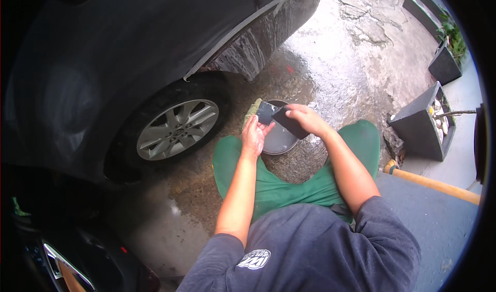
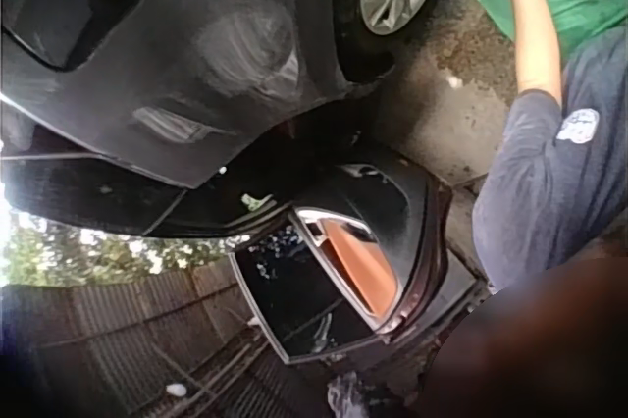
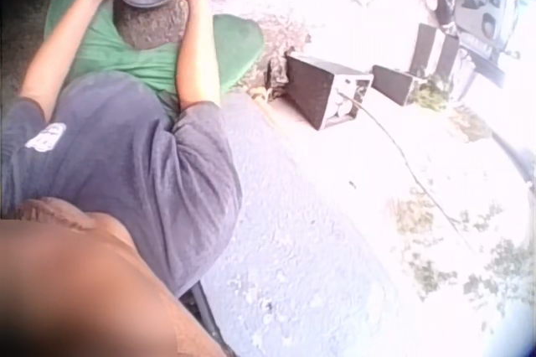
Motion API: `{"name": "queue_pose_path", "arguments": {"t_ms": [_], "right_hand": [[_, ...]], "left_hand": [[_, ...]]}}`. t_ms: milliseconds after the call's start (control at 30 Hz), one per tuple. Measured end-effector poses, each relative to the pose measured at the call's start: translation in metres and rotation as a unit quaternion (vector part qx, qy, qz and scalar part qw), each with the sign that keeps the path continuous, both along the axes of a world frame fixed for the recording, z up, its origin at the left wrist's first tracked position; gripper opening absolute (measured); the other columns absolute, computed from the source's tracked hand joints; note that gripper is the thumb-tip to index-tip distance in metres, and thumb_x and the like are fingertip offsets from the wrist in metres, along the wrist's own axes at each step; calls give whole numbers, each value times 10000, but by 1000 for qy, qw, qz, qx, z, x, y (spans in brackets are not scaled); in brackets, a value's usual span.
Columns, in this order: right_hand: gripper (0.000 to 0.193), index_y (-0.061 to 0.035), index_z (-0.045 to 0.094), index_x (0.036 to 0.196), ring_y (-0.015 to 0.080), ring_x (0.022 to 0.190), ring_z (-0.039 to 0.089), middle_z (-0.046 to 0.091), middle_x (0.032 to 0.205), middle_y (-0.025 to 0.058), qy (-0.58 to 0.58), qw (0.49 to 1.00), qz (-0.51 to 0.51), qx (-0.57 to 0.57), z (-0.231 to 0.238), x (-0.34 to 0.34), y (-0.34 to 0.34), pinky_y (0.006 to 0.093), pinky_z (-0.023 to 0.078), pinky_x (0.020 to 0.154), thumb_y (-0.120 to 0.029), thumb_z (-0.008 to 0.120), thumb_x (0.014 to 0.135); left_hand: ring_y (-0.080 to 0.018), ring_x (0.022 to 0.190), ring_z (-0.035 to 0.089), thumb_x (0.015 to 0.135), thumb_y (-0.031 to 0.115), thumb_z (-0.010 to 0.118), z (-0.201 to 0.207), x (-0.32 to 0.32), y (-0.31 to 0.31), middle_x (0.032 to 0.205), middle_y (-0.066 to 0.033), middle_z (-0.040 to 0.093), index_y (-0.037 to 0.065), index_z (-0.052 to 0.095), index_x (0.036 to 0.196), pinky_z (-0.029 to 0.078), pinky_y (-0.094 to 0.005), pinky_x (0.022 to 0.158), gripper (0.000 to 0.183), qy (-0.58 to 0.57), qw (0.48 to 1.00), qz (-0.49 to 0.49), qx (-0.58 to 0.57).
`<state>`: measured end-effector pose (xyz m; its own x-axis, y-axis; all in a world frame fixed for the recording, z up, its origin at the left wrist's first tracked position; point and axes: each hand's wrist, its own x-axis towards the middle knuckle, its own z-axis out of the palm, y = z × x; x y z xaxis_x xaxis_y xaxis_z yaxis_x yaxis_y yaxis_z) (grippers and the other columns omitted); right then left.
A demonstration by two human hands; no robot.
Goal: Sanding and cleaning a specific area of a car's exterior body panel as part of detailing.
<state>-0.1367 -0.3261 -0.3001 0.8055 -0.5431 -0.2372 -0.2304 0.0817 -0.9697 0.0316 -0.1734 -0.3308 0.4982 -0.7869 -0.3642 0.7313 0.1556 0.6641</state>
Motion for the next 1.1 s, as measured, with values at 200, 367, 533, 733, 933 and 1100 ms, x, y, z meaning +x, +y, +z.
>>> {"name": "queue_pose_path", "arguments": {"t_ms": [200, 367, 533, 733, 933, 1100], "right_hand": [[392, -37, 710, 1112, 137, 822, 612, 692, 924, 53, -57, 992, -81, 81, 13, 8, -2, 283, 486, 828, -329, 457, 1045], [351, -2, 683, 1017, 111, 805, 610, 689, 878, 47, -27, 999, -10, 31, 22, 26, 14, 304, 508, 750, -346, 665, 950], [284, -9, 676, 1036, 106, 781, 612, 679, 858, 39, 29, 996, -80, -8, 2, 27, 16, 301, 501, 704, -277, 644, 949], [272, -1, 681, 1030, 100, 742, 603, 681, 846, 41, -68, 982, -86, 156, 0, 17, -1, 294, 501, 696, -239, 617, 914], [252, -9, 681, 1037, 97, 716, 590, 672, 835, 29, -14, 993, -30, 114, 4, 14, 1, 289, 486, 662, -216, 624, 906], [182, -23, 651, 1075, 76, 703, 614, 673, 846, 4, -23, 990, -45, 132, 8, 11, -3, 250, 496, 639, -124, 585, 939]], "left_hand": [[-222, 1001, 683, 1048, 178, 534, 16, -2, 7, 1108, -97, 673, 56, 571, 1169, 591, -455, 923, 175, -35, 999, -12, 31], [-180, 966, 698, 1011, 133, 605, 17, 1, 5, 1072, -70, 698, 51, 612, 1131, 610, -374, 871, 145, -68, 997, 2, 30], [-112, 876, 688, 946, 107, 711, 31, -19, -8, 977, -36, 706, 57, 641, 1000, 601, -268, 794, 102, -193, 978, 11, 74], [-78, 848, 657, 930, 43, 715, 36, -24, -16, 964, -27, 691, 44, 630, 985, 568, -243, 781, 102, -269, 959, 9, 92], [-92, 820, 644, 911, 16, 726, 19, -21, -22, 946, -29, 664, 48, 572, 943, 547, -233, 784, 160, -425, 891, 102, 125], [-120, 886, 639, 920, 62, 730, 33, -38, -22, 1018, -79, 656, 27, 564, 948, 545, -270, 827, 172, -413, 905, 36, 93]]}}
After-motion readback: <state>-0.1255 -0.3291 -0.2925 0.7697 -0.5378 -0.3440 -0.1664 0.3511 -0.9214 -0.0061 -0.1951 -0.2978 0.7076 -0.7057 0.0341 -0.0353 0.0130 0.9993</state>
